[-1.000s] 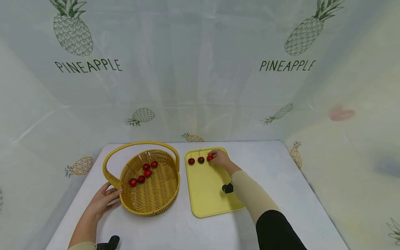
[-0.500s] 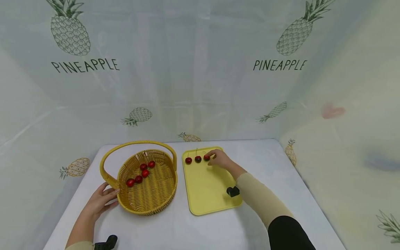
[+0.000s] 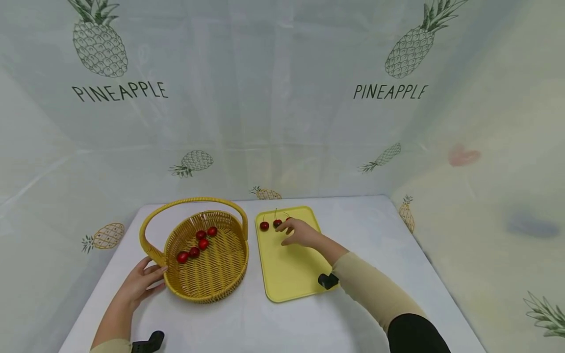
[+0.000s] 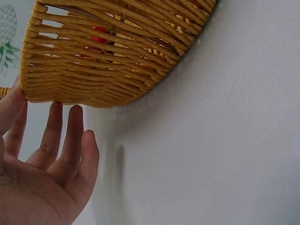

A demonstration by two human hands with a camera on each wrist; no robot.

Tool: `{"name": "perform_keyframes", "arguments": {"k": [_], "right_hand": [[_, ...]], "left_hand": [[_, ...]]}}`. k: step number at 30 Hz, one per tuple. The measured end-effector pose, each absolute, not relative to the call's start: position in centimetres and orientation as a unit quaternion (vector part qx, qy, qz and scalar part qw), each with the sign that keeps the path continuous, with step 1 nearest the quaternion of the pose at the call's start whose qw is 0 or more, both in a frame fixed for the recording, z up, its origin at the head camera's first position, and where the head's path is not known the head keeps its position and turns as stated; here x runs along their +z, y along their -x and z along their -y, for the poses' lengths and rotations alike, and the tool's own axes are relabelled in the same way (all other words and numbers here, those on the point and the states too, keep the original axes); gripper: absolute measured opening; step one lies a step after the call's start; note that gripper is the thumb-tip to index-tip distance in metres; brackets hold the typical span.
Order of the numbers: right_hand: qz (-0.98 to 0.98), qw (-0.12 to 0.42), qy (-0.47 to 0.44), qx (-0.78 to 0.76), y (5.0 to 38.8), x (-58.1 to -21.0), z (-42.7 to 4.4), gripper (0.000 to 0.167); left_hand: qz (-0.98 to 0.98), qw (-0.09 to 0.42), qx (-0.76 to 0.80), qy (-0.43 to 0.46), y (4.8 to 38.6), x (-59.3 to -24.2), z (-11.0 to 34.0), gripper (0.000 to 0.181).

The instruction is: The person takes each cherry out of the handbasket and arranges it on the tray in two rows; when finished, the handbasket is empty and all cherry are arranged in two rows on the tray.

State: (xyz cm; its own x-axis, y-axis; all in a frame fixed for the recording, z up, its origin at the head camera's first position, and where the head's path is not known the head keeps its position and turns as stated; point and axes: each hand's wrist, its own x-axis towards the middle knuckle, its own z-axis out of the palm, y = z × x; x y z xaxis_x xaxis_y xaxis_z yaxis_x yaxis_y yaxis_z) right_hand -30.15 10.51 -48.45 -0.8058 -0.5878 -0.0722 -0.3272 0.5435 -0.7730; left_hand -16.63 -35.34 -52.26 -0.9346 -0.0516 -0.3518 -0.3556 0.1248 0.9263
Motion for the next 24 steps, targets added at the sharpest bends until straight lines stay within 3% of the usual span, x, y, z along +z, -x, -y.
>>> {"name": "perform_keyframes", "arguments": {"k": [24], "right_hand": [[-0.819, 0.216, 0.364, -0.388, 26.4, -45.2, -2.6, 0.037]], "left_hand": [[-0.740, 0.119, 0.646, 0.144, 16.7, -51.8, 35.3, 0.084]]}}
